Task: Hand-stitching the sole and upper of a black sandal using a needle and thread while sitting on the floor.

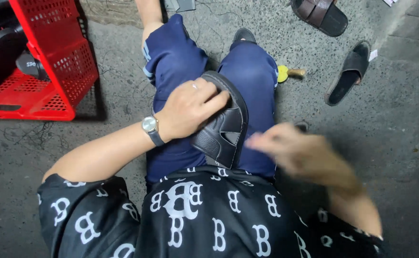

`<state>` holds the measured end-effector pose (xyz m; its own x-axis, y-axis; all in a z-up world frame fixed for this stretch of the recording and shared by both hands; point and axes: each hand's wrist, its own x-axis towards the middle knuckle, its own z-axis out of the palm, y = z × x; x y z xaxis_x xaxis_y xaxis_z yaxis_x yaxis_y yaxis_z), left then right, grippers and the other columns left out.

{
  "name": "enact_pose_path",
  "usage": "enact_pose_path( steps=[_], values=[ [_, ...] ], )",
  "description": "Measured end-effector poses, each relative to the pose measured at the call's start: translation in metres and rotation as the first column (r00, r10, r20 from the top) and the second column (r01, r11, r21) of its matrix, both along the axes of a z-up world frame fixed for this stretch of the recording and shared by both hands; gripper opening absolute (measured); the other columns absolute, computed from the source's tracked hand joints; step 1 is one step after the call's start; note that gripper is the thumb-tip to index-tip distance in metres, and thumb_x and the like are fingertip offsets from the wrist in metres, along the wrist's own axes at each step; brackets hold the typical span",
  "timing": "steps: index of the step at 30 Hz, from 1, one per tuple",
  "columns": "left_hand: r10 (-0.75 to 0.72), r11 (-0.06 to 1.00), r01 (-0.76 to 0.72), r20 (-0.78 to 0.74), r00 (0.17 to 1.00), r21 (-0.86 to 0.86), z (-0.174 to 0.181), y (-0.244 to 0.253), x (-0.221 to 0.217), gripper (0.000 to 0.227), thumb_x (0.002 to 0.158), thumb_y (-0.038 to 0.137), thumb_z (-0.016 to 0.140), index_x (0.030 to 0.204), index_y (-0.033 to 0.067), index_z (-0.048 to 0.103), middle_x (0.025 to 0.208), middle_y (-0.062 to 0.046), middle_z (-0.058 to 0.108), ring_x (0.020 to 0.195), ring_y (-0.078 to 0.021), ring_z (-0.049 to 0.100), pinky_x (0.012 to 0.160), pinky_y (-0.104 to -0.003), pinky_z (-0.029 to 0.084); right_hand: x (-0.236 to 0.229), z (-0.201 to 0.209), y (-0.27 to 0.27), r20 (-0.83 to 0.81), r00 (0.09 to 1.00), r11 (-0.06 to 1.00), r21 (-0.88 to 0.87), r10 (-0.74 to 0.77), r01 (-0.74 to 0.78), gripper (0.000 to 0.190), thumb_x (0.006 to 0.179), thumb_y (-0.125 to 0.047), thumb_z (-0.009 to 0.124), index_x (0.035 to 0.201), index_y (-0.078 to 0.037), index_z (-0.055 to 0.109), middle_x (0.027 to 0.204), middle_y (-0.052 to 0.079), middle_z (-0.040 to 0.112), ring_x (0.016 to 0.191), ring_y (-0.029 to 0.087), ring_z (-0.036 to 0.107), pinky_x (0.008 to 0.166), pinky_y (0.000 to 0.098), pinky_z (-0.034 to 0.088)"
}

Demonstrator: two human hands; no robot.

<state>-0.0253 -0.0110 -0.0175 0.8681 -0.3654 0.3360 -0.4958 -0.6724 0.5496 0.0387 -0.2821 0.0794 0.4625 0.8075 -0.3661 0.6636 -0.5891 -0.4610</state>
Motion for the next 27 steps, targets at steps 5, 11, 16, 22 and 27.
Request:
enact_pose_path(
  steps=[5,11,16,22,27],
  values=[
    [0.109,0.993,-0.115,0.161,0.981,0.029,0.011,0.007,-0.016,0.026,0.098,0.008,0.039,0.109,0.0057,0.062,0.081,-0.006,0.047,0.068,-0.0240,0.050,0.057,-0.031,0.043,-0.025,-0.034,0.027,-0.440,0.898,0.872,0.440,-0.002,0.217,0.010,0.088,-0.014,0.063,0.089,-0.012,0.073,0.086,0.002,0.068,0.073,0.023,0.070,0.068,0.0333,0.057],
    [0.114,0.991,-0.103,0.149,0.982,-0.081,0.027,-0.006,-0.021,0.027,0.096,0.003,0.039,0.107,0.0027,0.064,0.081,-0.007,0.051,0.068,-0.0240,0.052,0.059,-0.031,0.044,-0.020,-0.046,-0.018,0.744,0.659,0.986,-0.002,-0.110,0.166,0.040,0.099,-0.052,0.063,0.076,-0.021,0.055,0.077,-0.008,0.042,0.056,0.016,0.052,0.054,0.0283,0.045],
    [0.173,0.983,-0.161,0.145,0.974,-0.091,0.027,-0.011,-0.023,0.025,0.095,0.002,0.044,0.107,0.0035,0.066,0.080,-0.007,0.053,0.067,-0.0237,0.054,0.059,-0.030,0.044,-0.031,-0.024,-0.005,0.516,0.828,0.969,0.215,-0.219,0.122,0.015,0.091,-0.034,0.070,0.098,-0.023,0.067,0.080,-0.009,0.052,0.060,0.014,0.060,0.053,0.0267,0.050],
    [0.251,0.954,-0.230,0.093,0.963,-0.194,0.025,-0.008,-0.020,0.016,0.094,0.003,0.052,0.103,0.0049,0.066,0.076,-0.004,0.054,0.065,-0.0225,0.056,0.059,-0.029,0.046,-0.031,-0.056,-0.003,0.267,0.933,0.883,0.459,-0.241,0.097,0.024,0.087,-0.017,0.065,0.111,-0.013,0.068,0.081,-0.002,0.055,0.063,0.019,0.063,0.057,0.0286,0.052],
    [0.227,0.950,-0.200,0.090,0.970,-0.240,0.030,-0.015,-0.017,0.012,0.095,0.001,0.054,0.101,0.0029,0.064,0.074,-0.007,0.055,0.065,-0.0249,0.058,0.060,-0.031,0.050,-0.019,-0.042,-0.007,0.264,0.947,0.884,0.465,-0.185,0.043,0.018,0.090,-0.007,0.058,0.100,-0.012,0.072,0.061,0.002,0.050,0.056,0.025,0.059,0.054,0.0344,0.051]
  ],
)
